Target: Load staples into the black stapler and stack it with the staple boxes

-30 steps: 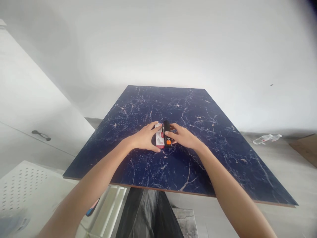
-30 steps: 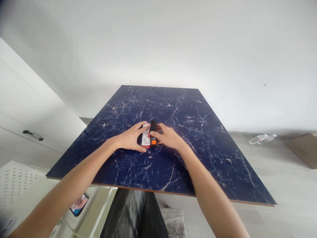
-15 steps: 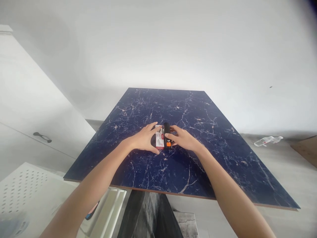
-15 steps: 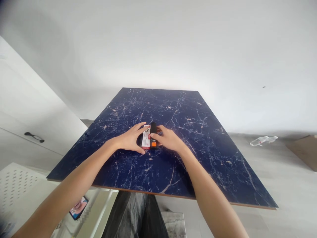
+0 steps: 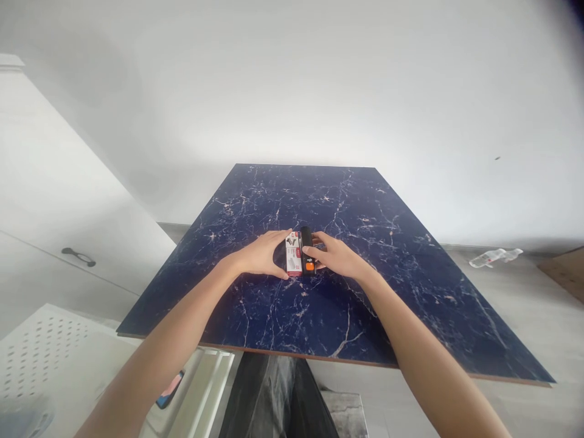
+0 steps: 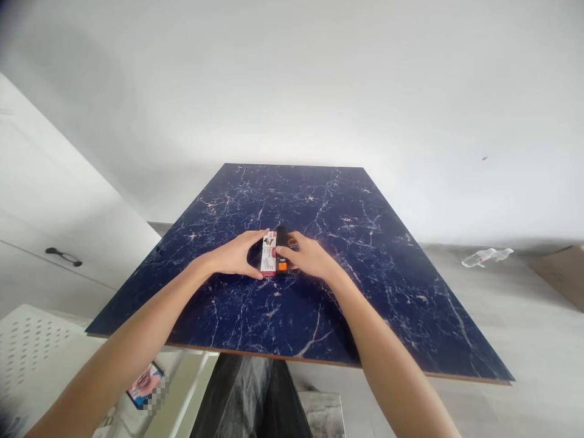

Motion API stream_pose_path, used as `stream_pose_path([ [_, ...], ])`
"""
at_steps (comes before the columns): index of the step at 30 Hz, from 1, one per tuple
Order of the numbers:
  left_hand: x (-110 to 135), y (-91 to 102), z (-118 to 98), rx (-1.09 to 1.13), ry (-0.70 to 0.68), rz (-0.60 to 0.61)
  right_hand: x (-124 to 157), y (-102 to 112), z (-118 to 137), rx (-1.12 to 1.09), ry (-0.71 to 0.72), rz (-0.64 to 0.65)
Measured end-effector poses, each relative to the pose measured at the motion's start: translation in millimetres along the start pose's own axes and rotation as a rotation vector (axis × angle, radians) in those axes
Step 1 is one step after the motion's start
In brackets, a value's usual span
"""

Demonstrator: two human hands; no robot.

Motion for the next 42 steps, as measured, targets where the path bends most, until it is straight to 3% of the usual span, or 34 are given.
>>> stream_pose_path([
  [13, 0.2, -1.9, -0.7, 0.000, -0.043, 0.000, -0.6, -0.4, -3.4, 0.006, -0.013, 0.003],
  [18, -0.5, -3.5, 4.4, -0.014, 0.012, 0.027, -0.1, -0.2, -5.3, 0.035, -0.024, 0.004],
  [22, 0.2, -3.2, 3.9, -0.016, 0.036, 0.025, 2.0, 0.6, 1.6, 0.176, 0.017, -0.008],
  [26, -7.0, -6.3, -1.5, 0.006, 0.048, 0.007, 7.5, 15.0, 9.4, 0.388, 0.008, -0.132],
  [29, -34.6, -13.8, -18.6, -0.026, 0.019, -0.006, 15.9, 35.9, 2.1, 0.438, -0.036, -0.200],
  [31, -66.2, -25.2, -43.6, -0.066, -0.044, 0.012, 27.2, 61.3, -11.4, 0.498, -0.095, -0.273],
  [35, -145.6, -68.5, -109.0, -0.115, -0.160, 0.133, 63.0, 129.0, -54.0, 0.611, -0.311, -0.445],
  [38, -198.7, -95.0, -155.9, -0.133, -0.238, 0.096, 88.5, 173.0, -80.1, 0.624, -0.424, -0.565],
  [42, -237.0, -123.2, -189.2, -0.138, -0.258, 0.115, 106.5, 205.6, -96.8, 0.718, -0.521, -0.682],
])
Point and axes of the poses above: each hand's wrist, its own x-axis away from the middle knuckle, its own y-axis out of the back of the hand, z = x × y, the point moved 9 cm from there along -x, towards the middle knuckle, and after that the axes turned 3 degrees about y, right-handed, at the moved point
